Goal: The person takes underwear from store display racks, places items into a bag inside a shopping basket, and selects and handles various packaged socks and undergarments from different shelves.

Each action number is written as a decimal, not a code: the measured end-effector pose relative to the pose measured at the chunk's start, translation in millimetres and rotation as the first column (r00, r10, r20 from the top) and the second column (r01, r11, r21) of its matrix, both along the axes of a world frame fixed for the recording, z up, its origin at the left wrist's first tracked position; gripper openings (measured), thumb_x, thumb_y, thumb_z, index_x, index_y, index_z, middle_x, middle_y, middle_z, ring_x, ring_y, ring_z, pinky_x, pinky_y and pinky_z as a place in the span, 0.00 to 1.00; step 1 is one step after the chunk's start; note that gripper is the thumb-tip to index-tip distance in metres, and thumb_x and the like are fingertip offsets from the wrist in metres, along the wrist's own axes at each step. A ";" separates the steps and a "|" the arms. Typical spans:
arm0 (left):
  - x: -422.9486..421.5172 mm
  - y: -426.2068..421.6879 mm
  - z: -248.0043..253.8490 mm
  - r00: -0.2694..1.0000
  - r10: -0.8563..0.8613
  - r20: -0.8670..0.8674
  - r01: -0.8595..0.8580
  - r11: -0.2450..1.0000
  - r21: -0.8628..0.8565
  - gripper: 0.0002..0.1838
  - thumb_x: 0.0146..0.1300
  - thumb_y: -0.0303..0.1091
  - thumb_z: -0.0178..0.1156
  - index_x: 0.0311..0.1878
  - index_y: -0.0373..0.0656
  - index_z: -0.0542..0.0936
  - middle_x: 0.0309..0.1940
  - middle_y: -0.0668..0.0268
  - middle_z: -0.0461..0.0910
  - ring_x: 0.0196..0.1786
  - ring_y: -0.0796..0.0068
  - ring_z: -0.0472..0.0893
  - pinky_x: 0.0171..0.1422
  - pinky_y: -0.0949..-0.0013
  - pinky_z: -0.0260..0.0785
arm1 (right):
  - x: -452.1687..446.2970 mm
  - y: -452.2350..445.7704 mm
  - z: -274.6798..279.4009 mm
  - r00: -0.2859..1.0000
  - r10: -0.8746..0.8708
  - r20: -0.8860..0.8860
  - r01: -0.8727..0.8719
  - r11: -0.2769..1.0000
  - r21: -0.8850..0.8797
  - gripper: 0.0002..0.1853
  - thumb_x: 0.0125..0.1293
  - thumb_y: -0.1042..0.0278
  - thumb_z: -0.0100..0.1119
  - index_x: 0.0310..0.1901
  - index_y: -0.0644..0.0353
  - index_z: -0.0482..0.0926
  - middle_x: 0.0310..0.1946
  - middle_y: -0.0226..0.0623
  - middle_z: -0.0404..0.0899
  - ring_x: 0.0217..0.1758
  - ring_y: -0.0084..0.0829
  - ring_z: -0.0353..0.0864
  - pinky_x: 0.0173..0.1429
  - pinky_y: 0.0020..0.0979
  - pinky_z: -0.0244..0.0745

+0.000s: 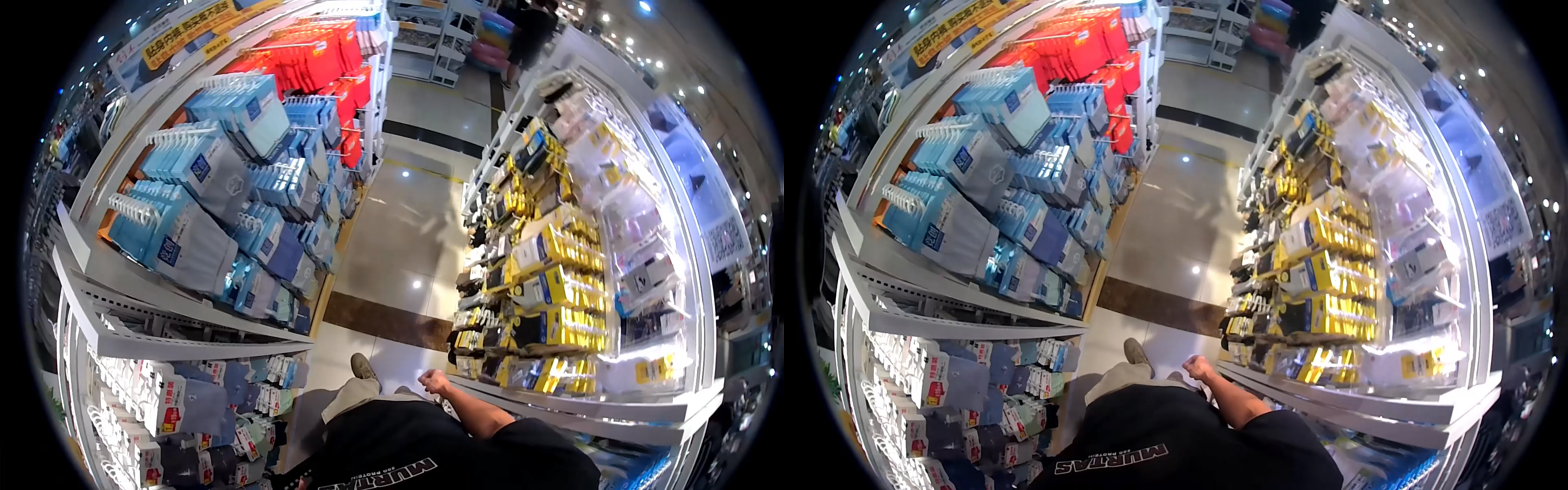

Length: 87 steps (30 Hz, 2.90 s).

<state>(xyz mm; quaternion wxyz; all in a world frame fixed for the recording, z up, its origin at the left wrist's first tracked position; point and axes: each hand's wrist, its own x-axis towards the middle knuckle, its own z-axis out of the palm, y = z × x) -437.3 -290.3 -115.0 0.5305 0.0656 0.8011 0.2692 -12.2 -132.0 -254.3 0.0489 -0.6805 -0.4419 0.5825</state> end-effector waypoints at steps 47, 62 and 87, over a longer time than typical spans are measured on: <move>119.7 70.3 47.0 0.957 0.285 -0.062 -0.291 0.945 -0.147 0.10 0.57 0.31 0.58 0.24 0.37 0.83 0.17 0.62 0.78 0.17 0.69 0.76 0.20 0.64 0.68 | -95.5 418.1 615.0 -0.340 0.887 -0.312 0.590 0.460 0.664 0.08 0.64 0.78 0.61 0.44 0.66 0.77 0.39 0.48 0.82 0.39 0.40 0.83 0.46 0.37 0.80; 180.6 130.1 75.4 0.804 0.536 -0.258 -0.525 0.843 0.115 0.13 0.58 0.31 0.67 0.44 0.35 0.84 0.21 0.68 0.77 0.18 0.79 0.73 0.20 0.72 0.64 | -144.6 497.2 491.5 0.089 0.538 -0.838 0.271 0.797 0.540 0.07 0.64 0.77 0.66 0.32 0.62 0.77 0.28 0.37 0.80 0.31 0.24 0.79 0.39 0.25 0.73; 118.4 203.5 87.3 0.899 -0.022 -0.437 0.089 0.987 0.133 0.33 0.60 0.57 0.63 0.53 0.33 0.81 0.43 0.42 0.84 0.51 0.44 0.84 0.56 0.53 0.75 | -361.0 542.2 481.6 0.433 0.619 -0.655 0.185 0.650 0.737 0.37 0.63 0.70 0.70 0.69 0.70 0.61 0.61 0.46 0.73 0.61 0.31 0.75 0.64 0.32 0.71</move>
